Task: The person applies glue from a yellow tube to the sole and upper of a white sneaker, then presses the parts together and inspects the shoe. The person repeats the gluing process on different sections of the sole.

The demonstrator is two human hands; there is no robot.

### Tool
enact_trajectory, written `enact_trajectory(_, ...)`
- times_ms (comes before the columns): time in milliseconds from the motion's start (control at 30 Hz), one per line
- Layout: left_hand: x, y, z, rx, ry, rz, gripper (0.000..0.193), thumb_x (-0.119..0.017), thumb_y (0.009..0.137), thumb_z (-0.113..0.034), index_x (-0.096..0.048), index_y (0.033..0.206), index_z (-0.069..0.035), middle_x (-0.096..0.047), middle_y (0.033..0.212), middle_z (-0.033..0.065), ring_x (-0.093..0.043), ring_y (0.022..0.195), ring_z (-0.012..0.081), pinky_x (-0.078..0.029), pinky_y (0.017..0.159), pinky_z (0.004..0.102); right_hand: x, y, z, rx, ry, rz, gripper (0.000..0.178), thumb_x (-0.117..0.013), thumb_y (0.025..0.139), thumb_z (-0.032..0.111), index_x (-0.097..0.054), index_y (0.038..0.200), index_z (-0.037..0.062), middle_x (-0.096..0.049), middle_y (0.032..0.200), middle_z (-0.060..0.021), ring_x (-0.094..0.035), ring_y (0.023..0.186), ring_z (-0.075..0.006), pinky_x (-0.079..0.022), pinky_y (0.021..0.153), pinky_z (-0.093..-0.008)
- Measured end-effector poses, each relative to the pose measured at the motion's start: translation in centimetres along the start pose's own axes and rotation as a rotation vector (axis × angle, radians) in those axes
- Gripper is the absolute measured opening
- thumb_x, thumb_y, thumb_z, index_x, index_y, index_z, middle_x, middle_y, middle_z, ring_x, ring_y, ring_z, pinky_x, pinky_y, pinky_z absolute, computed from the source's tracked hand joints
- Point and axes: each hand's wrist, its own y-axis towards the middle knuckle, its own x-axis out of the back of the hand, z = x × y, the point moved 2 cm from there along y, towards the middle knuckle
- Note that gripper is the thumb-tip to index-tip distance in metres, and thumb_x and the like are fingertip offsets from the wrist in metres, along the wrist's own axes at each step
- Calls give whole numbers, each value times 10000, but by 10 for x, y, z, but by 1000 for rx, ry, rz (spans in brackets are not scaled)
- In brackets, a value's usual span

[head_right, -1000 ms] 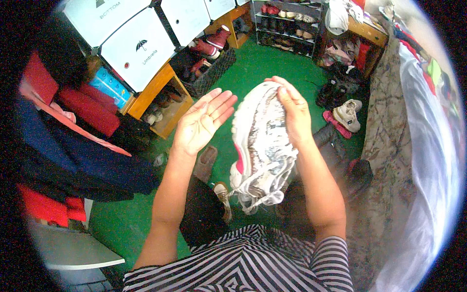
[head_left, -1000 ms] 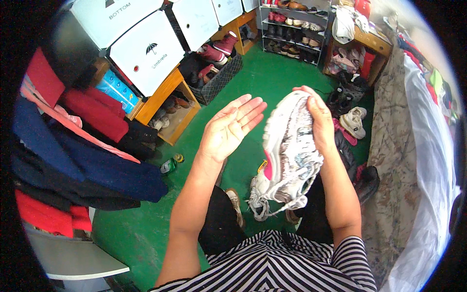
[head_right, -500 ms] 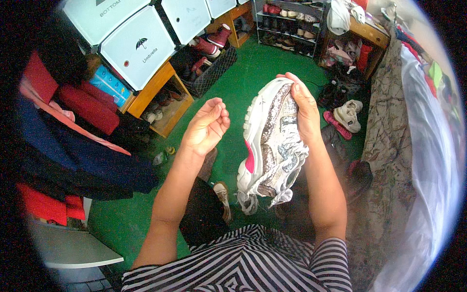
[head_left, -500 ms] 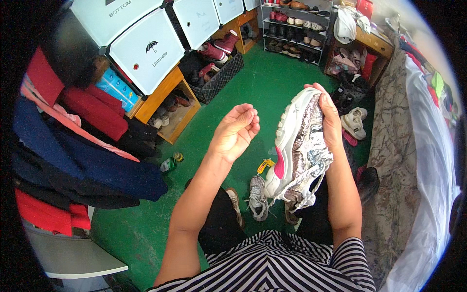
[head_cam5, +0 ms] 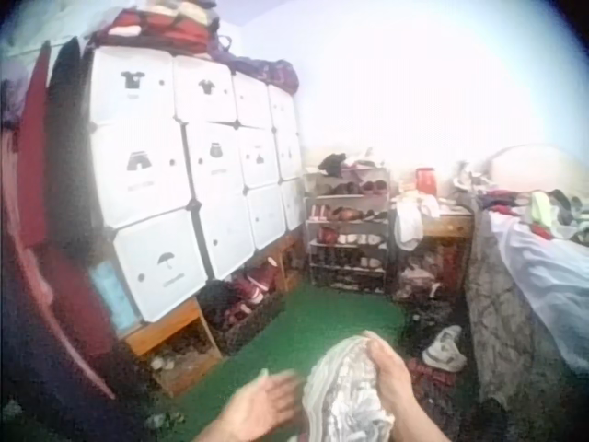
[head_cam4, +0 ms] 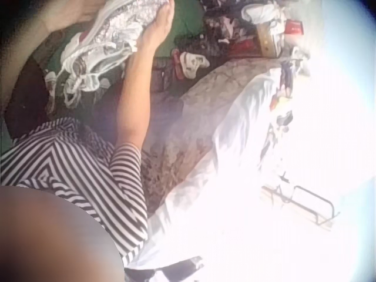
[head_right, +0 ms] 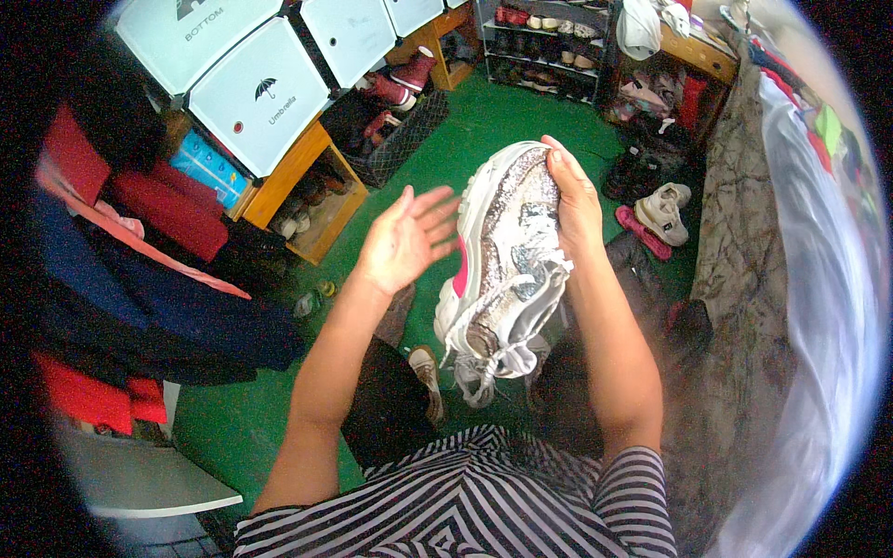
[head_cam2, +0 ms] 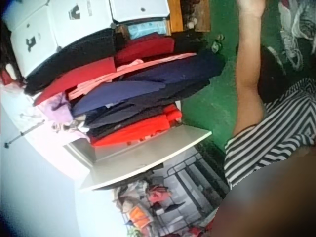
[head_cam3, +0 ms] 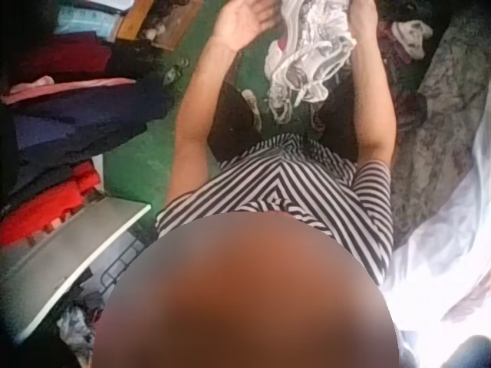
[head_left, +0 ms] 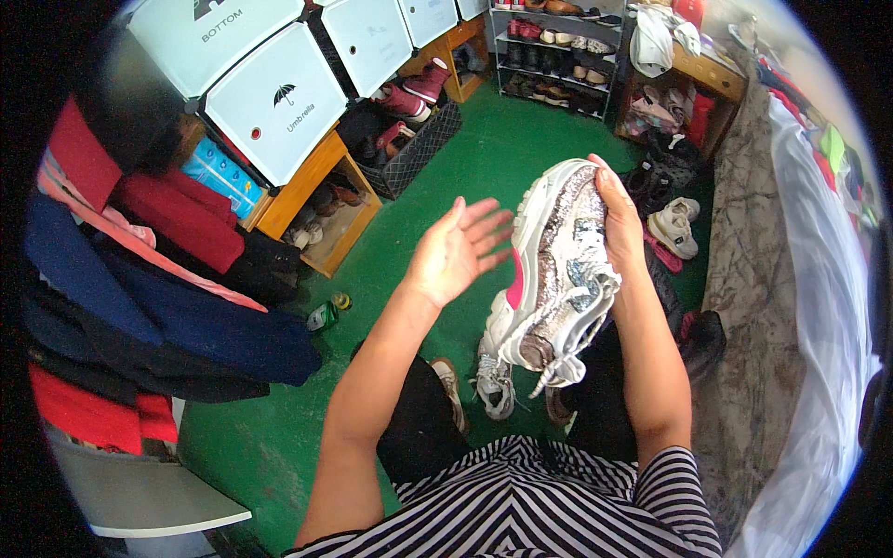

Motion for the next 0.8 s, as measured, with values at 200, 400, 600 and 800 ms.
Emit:
enact_trajectory(200, -27, 8, 42, 111, 136, 184, 870, -325, 930, -714, -329, 1487, -47, -463, 1459, 129, -435, 1348, 253, -323, 1140, 423, -9, -7, -4, -13, -103, -94, 321, -607, 970, 173, -613, 1257, 31, -698, 1034, -50, -661, 852, -117, -538, 779, -262)
enact_trajectory(400, -36, 5, 42, 12, 174, 124, 797, -366, 948, -676, -335, 1492, -94, -472, 1449, 119, -485, 1305, 244, -383, 1110, 416, -2, -6, -15, 69, -213, -118, 341, -581, 995, 259, -617, 1258, 46, -669, 1117, -56, -611, 1004, -118, -465, 922, -270)
enact_trajectory(600, -18, 13, 20, -86, -26, 44, 763, -321, 964, -664, -396, 1458, -87, -534, 1387, 146, -559, 1228, 301, -432, 1065, 473, -11, -12, -5, 320, -637, -122, 312, -582, 1000, 262, -662, 1166, 10, -662, 1146, -36, -546, 1078, -78, -401, 966, -242)
enact_trajectory(800, 1, 20, 5, -198, 83, 16, 717, -309, 986, -629, -389, 1468, -104, -517, 1408, 132, -530, 1261, 279, -414, 1085, 452, -43, -36, -2, 629, -1302, 433, 283, -697, 799, 67, -699, 1080, 97, -658, 1202, -91, -588, 1150, -277, -427, 1016, -407)
